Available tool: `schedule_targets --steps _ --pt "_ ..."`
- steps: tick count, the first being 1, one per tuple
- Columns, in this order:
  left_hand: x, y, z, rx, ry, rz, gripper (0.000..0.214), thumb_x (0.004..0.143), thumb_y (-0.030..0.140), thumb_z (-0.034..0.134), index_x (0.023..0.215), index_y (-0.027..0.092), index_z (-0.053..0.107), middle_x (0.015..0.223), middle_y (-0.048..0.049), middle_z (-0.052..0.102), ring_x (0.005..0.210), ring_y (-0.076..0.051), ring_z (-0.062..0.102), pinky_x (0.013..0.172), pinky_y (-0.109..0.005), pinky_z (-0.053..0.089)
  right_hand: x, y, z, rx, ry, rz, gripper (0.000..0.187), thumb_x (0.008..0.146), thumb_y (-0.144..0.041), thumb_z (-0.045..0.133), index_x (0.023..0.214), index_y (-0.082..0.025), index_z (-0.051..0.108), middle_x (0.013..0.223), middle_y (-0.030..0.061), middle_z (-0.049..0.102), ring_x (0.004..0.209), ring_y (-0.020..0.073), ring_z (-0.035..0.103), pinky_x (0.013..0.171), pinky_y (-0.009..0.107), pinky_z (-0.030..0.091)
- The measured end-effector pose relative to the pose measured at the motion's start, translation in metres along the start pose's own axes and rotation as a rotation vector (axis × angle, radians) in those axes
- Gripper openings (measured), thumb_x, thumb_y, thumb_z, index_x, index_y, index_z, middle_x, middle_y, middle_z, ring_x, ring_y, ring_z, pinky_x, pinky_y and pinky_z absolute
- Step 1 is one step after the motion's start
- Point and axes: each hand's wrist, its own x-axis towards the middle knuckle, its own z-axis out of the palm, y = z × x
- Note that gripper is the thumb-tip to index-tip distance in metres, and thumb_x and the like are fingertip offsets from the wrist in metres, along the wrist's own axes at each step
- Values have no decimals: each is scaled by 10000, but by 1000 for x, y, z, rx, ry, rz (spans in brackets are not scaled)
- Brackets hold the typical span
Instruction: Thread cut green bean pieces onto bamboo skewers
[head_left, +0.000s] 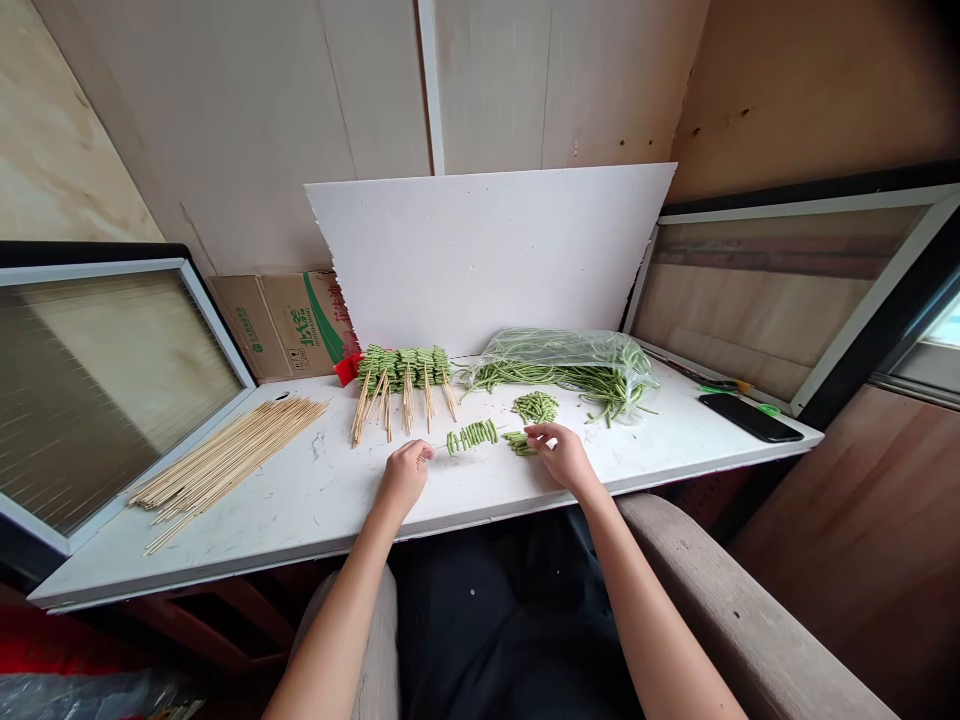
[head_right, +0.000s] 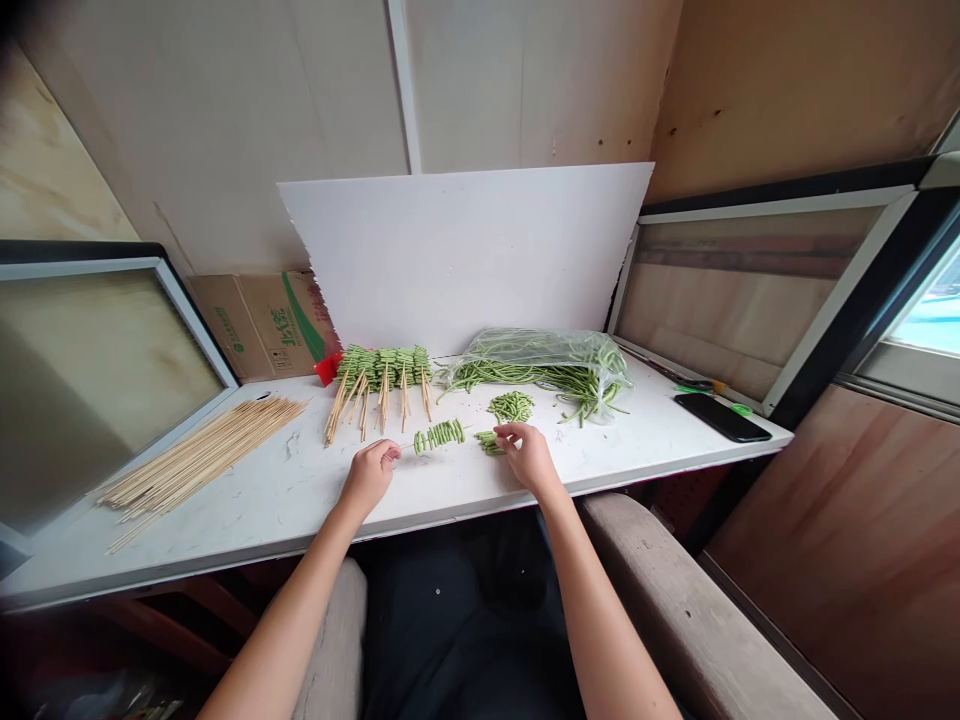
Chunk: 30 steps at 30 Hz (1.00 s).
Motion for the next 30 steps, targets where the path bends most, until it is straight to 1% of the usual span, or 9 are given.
schedule_targets --steps 4,7,9,12,15,18,21,25,30 --pt "0 0 0 -1 -3 -1 272 877 7 463 819 202 644 854 -38 733 841 -198 693 760 -283 490 -1 4 -3 -264 -69 -33 163 806 -253 764 954 -225 825 934 86 798 959 303 642 861 393 478" --pt "0 0 0 0 -6 0 267 885 16 468 819 203 647 850 -36 731 828 -197 688 755 -283 487 -2 7 2 -353 -81 -47 173 781 -159 754 920 -231 829 898 88 793 986 320 628 838 379 459" --pt "0 0 0 -1 -10 2 261 897 31 471 817 204 650 837 -34 725 812 -195 683 747 -283 485 -2 8 6 -348 -69 -66 162 798 -146 717 883 -229 827 888 95 785 973 313 627 831 377 454" --pt "0 1 0 -2 -6 4 262 890 29 475 818 205 655 826 -31 719 800 -193 681 744 -278 488 -2 6 11 -180 -69 -88 171 859 -224 662 904 -222 826 908 100 772 918 280 637 833 378 468" --pt "0 2 0 -7 1 7 274 877 9 472 825 205 656 832 -31 721 813 -192 687 756 -275 497 -1 1 17 96 -42 -28 270 889 -415 666 975 -206 812 958 102 773 875 253 657 827 378 496" --pt "0 3 0 -15 0 9 280 877 -3 468 816 202 648 839 -34 725 817 -191 691 758 -273 505 -2 -4 26 333 -25 82 424 847 -595 705 970 -195 773 953 103 774 853 247 670 769 360 507" --pt "0 4 1 -27 8 6 289 867 -17 468 812 202 649 838 -36 731 802 -189 692 748 -271 514 -4 -10 33 517 -56 151 505 790 -689 742 926 -203 730 938 101 773 812 235 672 698 331 495" --pt "0 3 1 -31 6 14 289 860 -18 466 801 202 644 833 -32 728 798 -184 693 756 -271 520 -5 -14 37 632 -66 173 486 768 -673 787 887 -208 715 1014 120 789 870 241 695 713 324 501" --pt "-1 2 1 -25 -5 24 284 880 1 454 825 202 647 840 -33 722 829 -181 697 772 -272 519 -4 -11 35 641 -68 198 509 735 -679 815 898 -202 742 1046 124 790 934 262 705 724 324 513"
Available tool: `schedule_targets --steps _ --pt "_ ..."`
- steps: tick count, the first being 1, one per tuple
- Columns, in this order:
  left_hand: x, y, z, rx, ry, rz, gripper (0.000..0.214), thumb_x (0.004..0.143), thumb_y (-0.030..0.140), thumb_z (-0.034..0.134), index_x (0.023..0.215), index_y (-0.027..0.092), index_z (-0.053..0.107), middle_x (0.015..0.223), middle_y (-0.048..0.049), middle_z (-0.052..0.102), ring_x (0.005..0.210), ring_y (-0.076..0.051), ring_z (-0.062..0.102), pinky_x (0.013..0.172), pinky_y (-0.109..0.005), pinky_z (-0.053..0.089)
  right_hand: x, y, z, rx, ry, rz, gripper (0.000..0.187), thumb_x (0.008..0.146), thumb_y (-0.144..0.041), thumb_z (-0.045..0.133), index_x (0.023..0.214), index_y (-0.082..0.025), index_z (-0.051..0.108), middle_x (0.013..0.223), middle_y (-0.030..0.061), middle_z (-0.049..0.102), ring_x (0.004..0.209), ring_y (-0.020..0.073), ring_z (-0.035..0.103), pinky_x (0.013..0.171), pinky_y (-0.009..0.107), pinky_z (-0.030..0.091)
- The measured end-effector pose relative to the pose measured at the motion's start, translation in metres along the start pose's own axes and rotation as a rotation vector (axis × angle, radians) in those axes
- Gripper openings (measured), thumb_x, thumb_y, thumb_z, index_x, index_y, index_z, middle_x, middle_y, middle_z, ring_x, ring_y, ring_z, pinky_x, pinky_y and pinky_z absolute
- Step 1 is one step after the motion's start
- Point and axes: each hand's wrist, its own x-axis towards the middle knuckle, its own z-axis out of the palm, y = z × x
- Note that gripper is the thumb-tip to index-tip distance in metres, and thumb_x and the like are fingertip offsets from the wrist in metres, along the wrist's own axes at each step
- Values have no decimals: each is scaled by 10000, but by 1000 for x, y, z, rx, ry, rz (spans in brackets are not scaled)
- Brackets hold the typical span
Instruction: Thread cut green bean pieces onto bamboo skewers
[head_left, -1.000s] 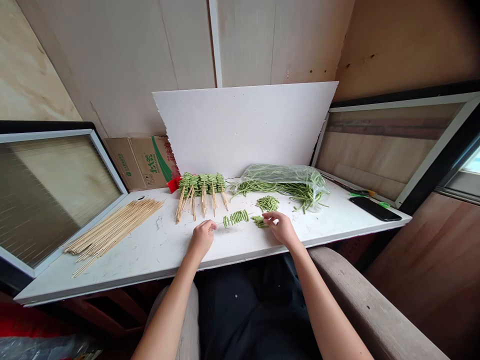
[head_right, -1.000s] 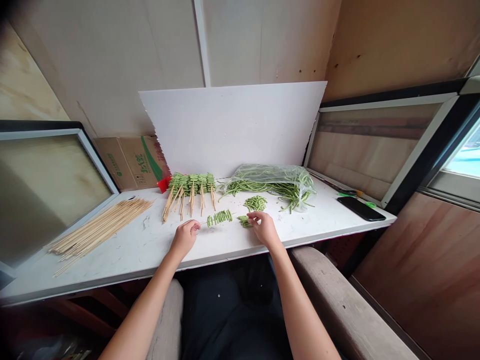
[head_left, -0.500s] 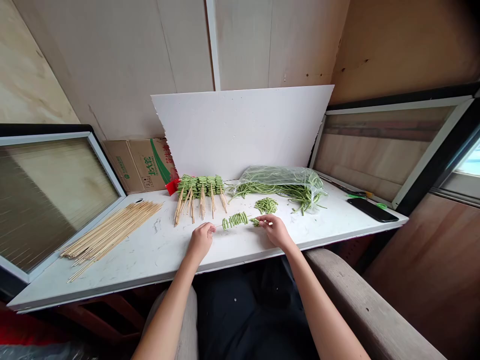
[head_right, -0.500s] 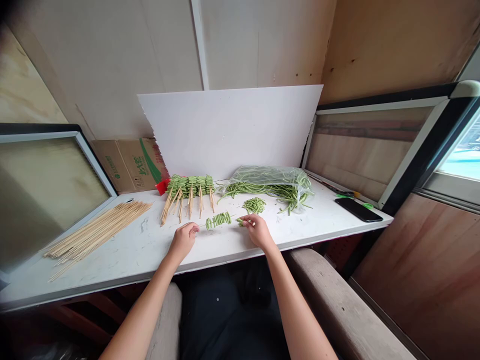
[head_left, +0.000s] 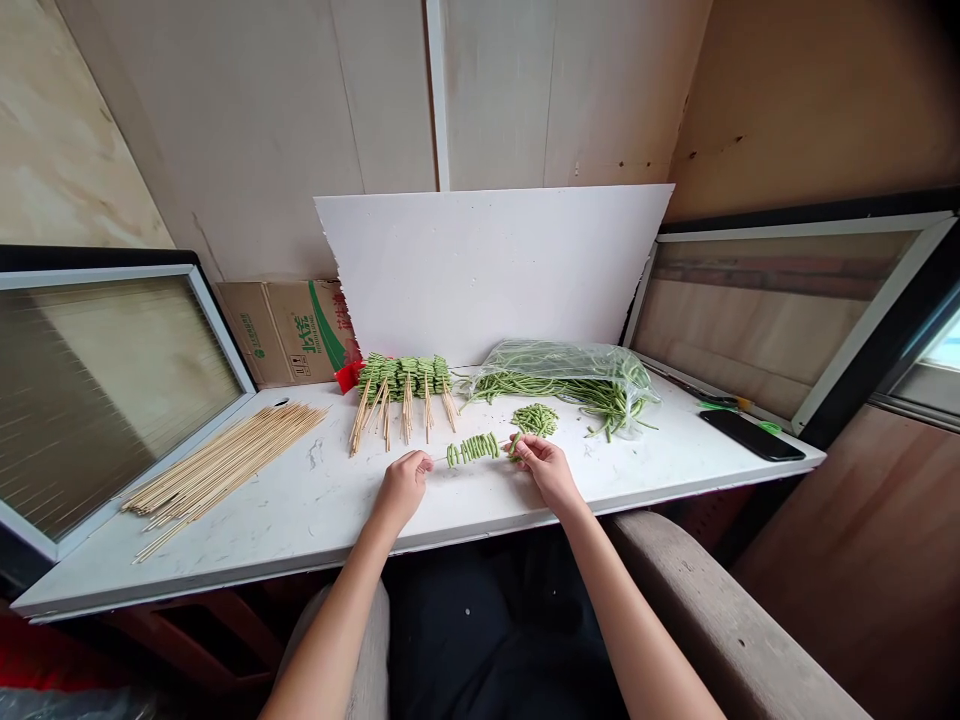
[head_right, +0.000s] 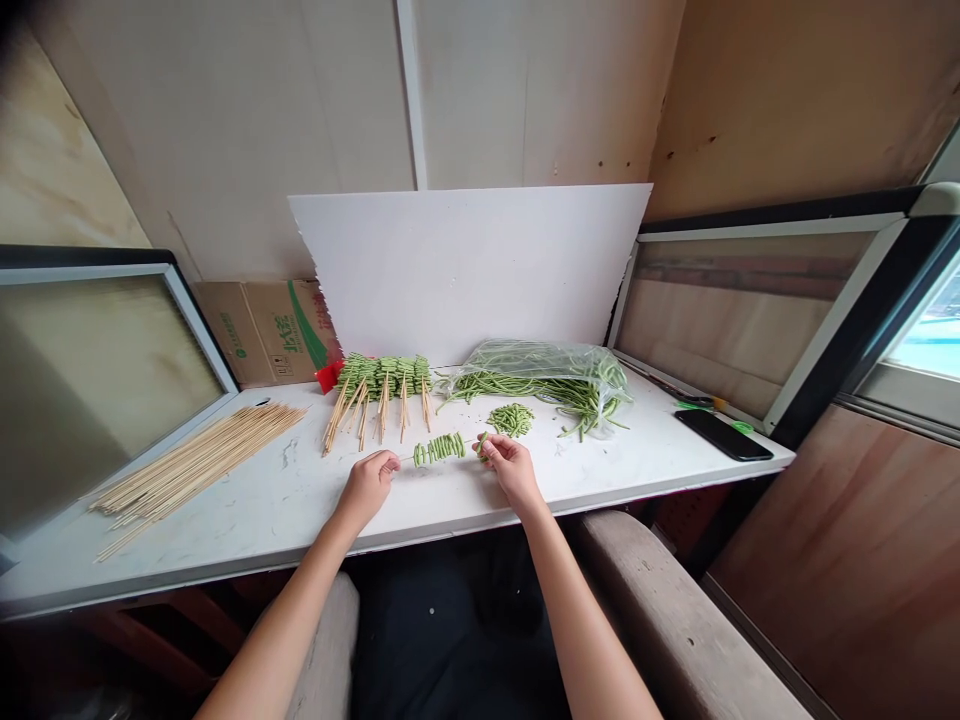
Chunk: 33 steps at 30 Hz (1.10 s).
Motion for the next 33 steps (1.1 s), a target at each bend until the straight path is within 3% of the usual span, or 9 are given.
schedule_targets --steps 5,12,21,33 --pt "0 0 0 8 -11 8 266 906 30 464 811 203 642 831 -31 721 809 -181 694 751 -272 518 2 4 -4 -17 0 -15 530 739 -674 816 969 -200 764 992 98 784 851 227 687 724 321 523" --pt "0 -1 0 21 -19 8 269 893 25 463 810 202 647 826 -32 717 808 -184 690 749 -274 506 1 4 -5 -57 -32 -20 519 786 -646 792 1052 -200 774 1047 108 791 907 234 701 753 319 524" --pt "-1 -1 0 20 -30 6 275 884 14 460 813 204 644 832 -31 716 827 -191 692 753 -276 500 0 5 -6 -69 -50 -26 517 811 -651 768 1080 -209 770 1107 118 793 994 260 719 784 330 533" --pt "0 -1 0 35 -28 14 275 886 10 469 805 207 643 836 -31 721 818 -189 689 746 -275 496 2 10 -6 -87 -31 -31 540 799 -670 767 1085 -211 778 1060 109 801 953 250 718 794 339 540"
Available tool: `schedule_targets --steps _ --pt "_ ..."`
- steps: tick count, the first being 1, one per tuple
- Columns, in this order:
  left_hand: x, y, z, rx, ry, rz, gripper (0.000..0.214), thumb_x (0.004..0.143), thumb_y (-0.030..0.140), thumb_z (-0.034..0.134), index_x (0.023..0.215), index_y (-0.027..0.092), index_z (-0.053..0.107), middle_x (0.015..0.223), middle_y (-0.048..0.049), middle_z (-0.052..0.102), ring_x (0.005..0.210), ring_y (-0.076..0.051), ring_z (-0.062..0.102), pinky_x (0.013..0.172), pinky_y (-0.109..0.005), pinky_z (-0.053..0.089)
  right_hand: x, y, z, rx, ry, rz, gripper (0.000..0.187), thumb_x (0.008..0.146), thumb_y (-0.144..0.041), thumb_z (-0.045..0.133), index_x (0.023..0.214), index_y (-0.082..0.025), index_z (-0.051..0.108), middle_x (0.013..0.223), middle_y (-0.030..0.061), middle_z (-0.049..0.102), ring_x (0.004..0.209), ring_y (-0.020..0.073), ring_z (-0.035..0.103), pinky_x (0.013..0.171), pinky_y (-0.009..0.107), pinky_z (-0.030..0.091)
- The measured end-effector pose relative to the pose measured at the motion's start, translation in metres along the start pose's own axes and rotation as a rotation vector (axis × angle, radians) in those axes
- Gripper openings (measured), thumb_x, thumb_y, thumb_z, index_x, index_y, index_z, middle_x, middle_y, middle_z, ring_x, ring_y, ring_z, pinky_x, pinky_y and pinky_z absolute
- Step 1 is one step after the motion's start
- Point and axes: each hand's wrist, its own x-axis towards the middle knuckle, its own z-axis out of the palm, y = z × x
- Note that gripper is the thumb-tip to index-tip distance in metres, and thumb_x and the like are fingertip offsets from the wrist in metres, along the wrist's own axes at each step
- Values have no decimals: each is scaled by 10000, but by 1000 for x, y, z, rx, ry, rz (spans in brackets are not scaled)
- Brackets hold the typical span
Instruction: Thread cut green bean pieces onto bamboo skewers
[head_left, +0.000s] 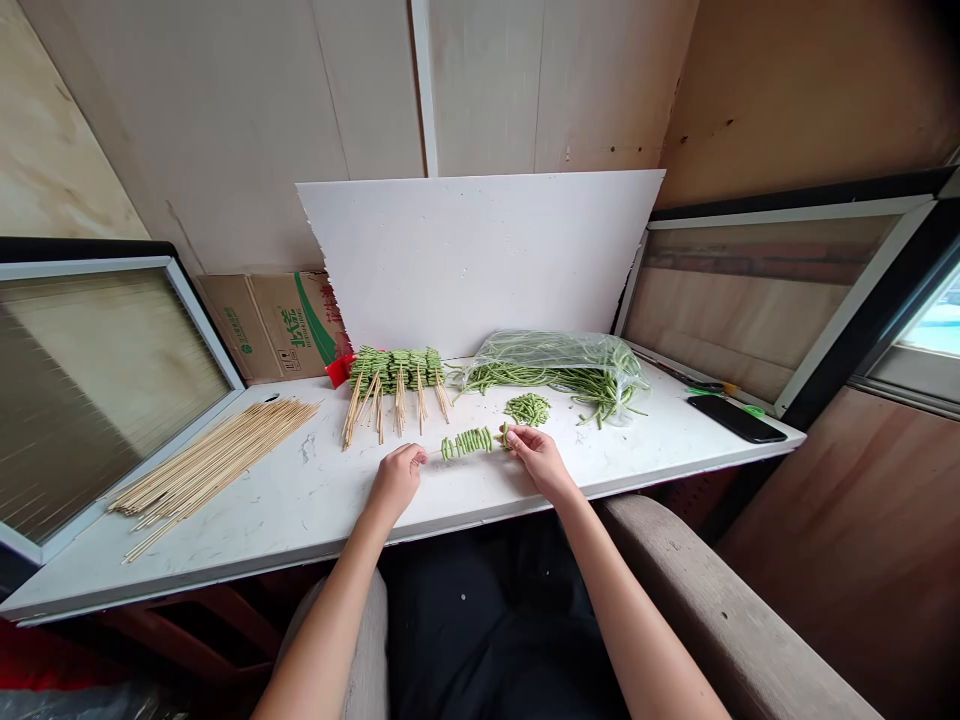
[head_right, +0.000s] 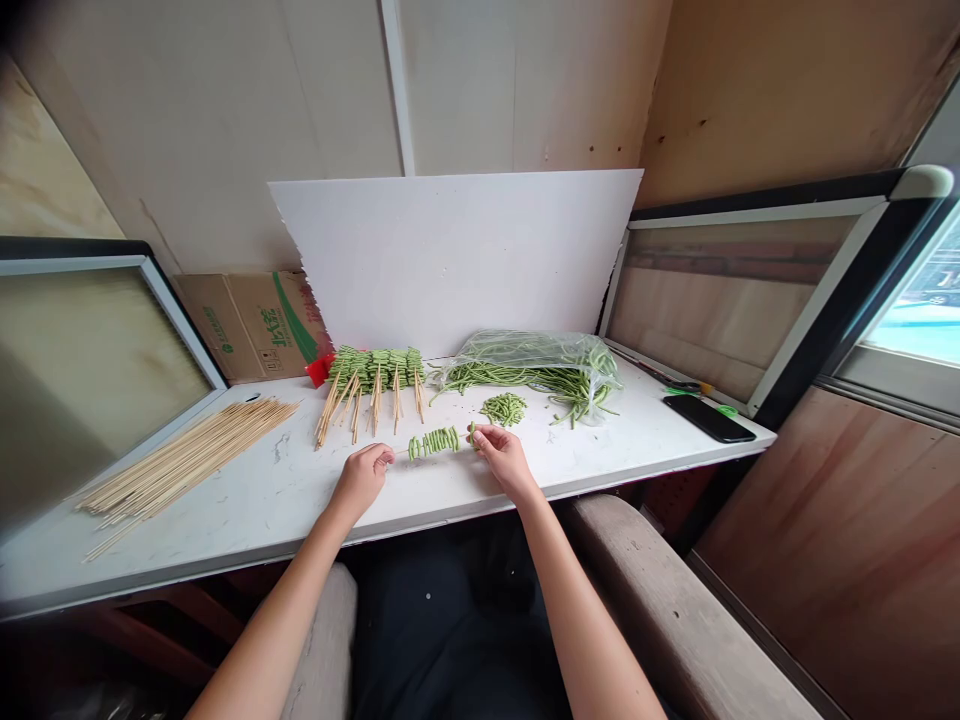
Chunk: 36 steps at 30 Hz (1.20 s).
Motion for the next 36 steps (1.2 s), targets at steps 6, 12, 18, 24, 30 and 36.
schedule_targets --steps 6,12,18,24,30,36 --pt "0 0 0 5 -2 -5 270 883 9 471 798 205 636 827 -29 715 813 -188 684 743 -275 489 -1 -4 1 11 -7 11 535 787 -654 787 1072 -202 779 1080 117 800 978 259 721 803 343 537" --pt "0 0 0 4 2 0 281 870 -1 459 802 207 636 830 -30 717 817 -188 688 750 -278 496 -2 -5 0 13 -10 3 512 813 -637 770 1089 -206 785 1067 108 801 950 246 719 809 343 535" --pt "0 -1 0 4 8 -4 277 874 15 459 806 209 644 820 -30 711 808 -192 687 744 -281 501 0 0 -1 19 -3 0 503 816 -630 771 1088 -207 789 1038 98 796 903 229 707 793 331 536" --pt "0 -2 0 7 -2 -6 279 881 19 449 813 210 641 833 -31 712 817 -190 684 745 -277 494 0 1 -2 35 -10 -3 483 821 -613 775 1079 -204 789 1033 100 793 907 225 705 795 329 533" --pt "0 0 -1 12 -6 -13 270 879 22 454 805 206 638 831 -32 711 805 -190 678 740 -282 484 0 -1 -1 43 -9 3 472 820 -595 788 1086 -206 798 1060 101 798 944 233 708 801 327 529" --pt "0 -1 -1 9 -1 -15 294 852 -13 450 806 206 641 836 -28 716 822 -189 683 748 -277 485 -1 -4 -1 69 20 38 447 785 -575 829 1037 -206 843 1016 101 813 917 238 702 779 331 521"
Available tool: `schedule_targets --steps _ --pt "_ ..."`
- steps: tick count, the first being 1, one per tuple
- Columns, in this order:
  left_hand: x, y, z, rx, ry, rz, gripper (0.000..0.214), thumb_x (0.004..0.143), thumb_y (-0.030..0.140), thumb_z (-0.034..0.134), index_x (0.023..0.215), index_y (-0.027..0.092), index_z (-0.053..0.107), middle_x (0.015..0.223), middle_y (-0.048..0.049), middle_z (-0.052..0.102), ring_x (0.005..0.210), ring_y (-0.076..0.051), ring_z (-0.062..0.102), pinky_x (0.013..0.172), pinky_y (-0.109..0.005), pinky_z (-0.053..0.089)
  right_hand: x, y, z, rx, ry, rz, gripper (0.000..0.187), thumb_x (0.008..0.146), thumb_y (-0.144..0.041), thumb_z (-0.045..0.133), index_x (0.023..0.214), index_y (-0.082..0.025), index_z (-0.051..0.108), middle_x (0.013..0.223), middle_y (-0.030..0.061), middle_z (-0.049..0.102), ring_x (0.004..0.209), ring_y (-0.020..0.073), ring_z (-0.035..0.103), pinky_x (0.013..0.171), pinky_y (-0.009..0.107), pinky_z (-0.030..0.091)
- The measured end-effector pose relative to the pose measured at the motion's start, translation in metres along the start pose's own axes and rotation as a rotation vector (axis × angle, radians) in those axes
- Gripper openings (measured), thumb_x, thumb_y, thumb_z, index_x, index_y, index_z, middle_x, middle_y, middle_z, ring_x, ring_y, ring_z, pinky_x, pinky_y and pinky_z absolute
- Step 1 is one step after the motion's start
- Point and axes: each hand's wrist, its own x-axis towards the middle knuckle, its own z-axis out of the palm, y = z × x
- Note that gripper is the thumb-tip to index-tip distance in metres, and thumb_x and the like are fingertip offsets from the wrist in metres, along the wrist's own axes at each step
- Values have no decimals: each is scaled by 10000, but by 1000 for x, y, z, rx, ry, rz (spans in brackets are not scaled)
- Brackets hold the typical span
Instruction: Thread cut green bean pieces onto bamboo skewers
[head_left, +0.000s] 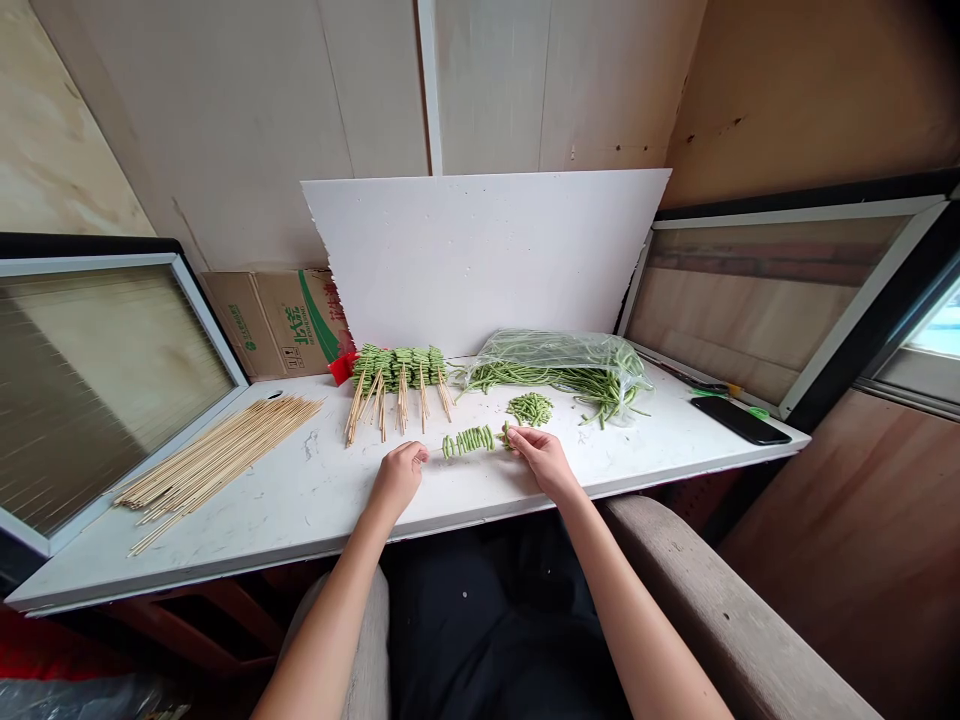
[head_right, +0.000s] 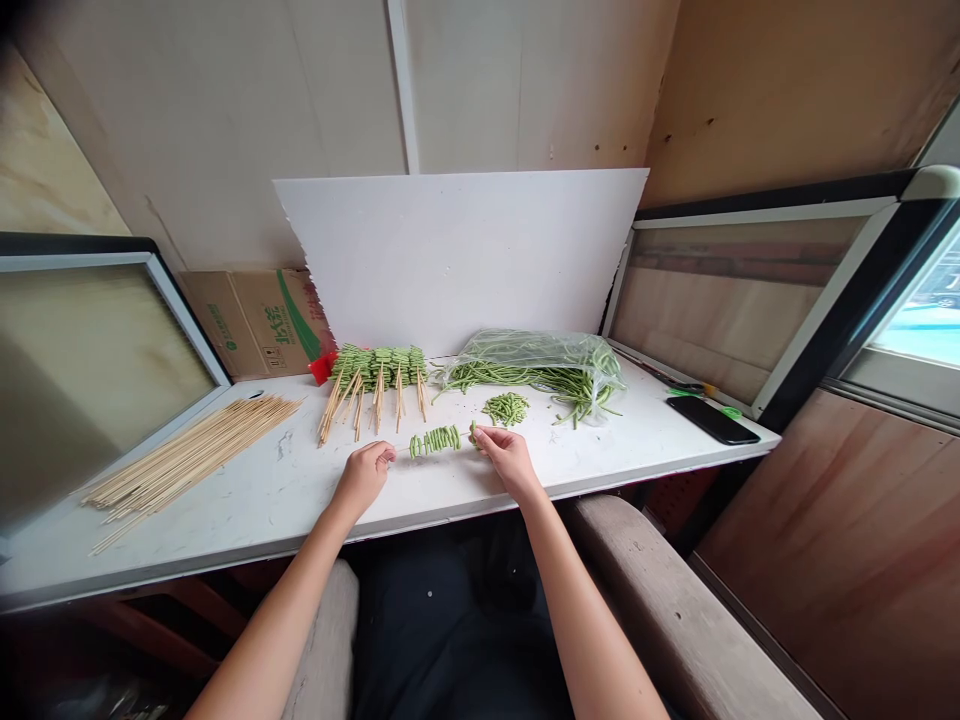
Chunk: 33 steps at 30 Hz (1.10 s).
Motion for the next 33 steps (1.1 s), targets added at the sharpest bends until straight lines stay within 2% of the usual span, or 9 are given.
schedule_targets --steps 10,17,22,27,33 --pt "0 -2 1 3 7 5 310 814 -50 460 770 200 638 818 -24 727 801 -191 689 750 -278 488 -3 -5 1 11 -9 -7 399 744 -550 867 941 -203 860 915 77 802 829 203 656 772 325 496" --pt "0 -1 0 15 9 5 326 781 -59 448 764 200 644 805 -26 720 795 -200 682 739 -284 478 -5 -6 1 -59 -43 -35 382 782 -550 836 911 -190 849 825 51 765 759 180 607 785 333 467" --pt "0 -1 0 8 -5 -2 300 802 -33 454 752 199 637 790 -27 709 771 -194 667 723 -281 466 -6 -7 2 -73 -71 -52 383 801 -545 824 952 -194 844 836 45 759 762 176 604 795 333 466" --pt "1 0 1 -3 3 13 290 814 -19 451 775 201 637 801 -24 703 786 -187 664 732 -276 470 -5 -6 4 16 -13 -38 391 756 -548 861 923 -194 837 847 57 769 738 171 596 749 324 474" --pt "0 -1 2 0 -8 14 285 816 -19 458 772 203 631 798 -21 700 780 -185 660 733 -271 464 -5 -9 5 3 -13 -27 404 750 -569 858 893 -192 837 849 71 769 747 181 607 739 326 474"
